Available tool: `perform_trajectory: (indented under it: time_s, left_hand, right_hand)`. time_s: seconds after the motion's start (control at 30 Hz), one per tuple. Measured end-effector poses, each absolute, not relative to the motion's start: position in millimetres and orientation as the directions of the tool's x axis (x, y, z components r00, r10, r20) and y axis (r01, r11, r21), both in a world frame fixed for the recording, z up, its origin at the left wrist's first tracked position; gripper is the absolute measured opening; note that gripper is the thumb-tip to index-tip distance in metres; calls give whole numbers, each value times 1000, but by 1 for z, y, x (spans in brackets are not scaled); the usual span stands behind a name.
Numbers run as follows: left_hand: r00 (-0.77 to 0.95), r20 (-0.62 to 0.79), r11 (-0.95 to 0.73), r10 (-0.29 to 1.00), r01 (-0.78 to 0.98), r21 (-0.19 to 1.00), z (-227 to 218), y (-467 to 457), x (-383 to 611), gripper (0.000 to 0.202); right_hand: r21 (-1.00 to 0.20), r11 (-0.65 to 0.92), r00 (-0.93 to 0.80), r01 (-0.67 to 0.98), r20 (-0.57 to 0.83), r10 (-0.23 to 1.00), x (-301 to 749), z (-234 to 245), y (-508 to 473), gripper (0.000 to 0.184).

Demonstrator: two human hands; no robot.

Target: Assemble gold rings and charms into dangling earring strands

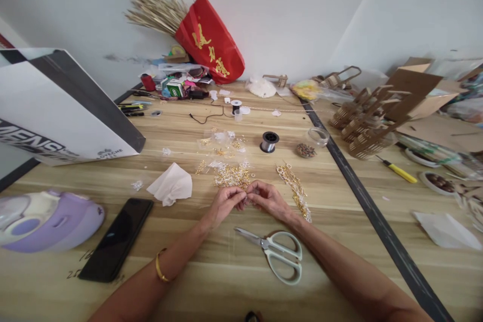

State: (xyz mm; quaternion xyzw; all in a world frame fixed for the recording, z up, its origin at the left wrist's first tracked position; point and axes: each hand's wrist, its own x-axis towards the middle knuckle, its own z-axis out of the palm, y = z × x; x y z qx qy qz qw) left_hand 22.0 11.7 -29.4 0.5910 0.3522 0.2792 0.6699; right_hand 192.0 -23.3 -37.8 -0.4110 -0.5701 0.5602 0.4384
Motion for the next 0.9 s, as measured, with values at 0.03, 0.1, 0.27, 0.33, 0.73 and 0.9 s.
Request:
perform_trajectory:
  time_s: [0.03, 0.1, 0.27, 0.33, 0.73, 0.9]
  left_hand:
    - [596, -143, 142, 790, 49, 989, -30, 12, 22, 31]
    - [596, -145, 135, 790, 61, 989, -32, 12, 22, 31]
    - [596, -155, 126, 788, 90, 988, -31, 12, 21, 32]
    - [595, -159, 132, 788, 89, 987, -29, 11, 20, 31]
    - [601, -170, 176, 781, 49, 983, -37, 12, 21, 30]
    - [603, -146, 151, 784, 44, 988, -36, 11, 20, 30]
  right_hand:
    - [-999, 42, -281, -15, 44, 959, 192, -37, -23, 25]
    - [-999, 54, -282, -5, 53, 958, 192, -36, -24, 24]
    - [-997, 67, -264, 32, 56, 963, 192, -35, -24, 22]
    - [-997, 66, -259, 43, 52, 964, 192, -35, -24, 22]
    - [-999, 46, -266, 23, 38, 963, 192, -33, -24, 21]
    - [-998, 55, -293, 4, 51, 955, 193, -36, -24, 21]
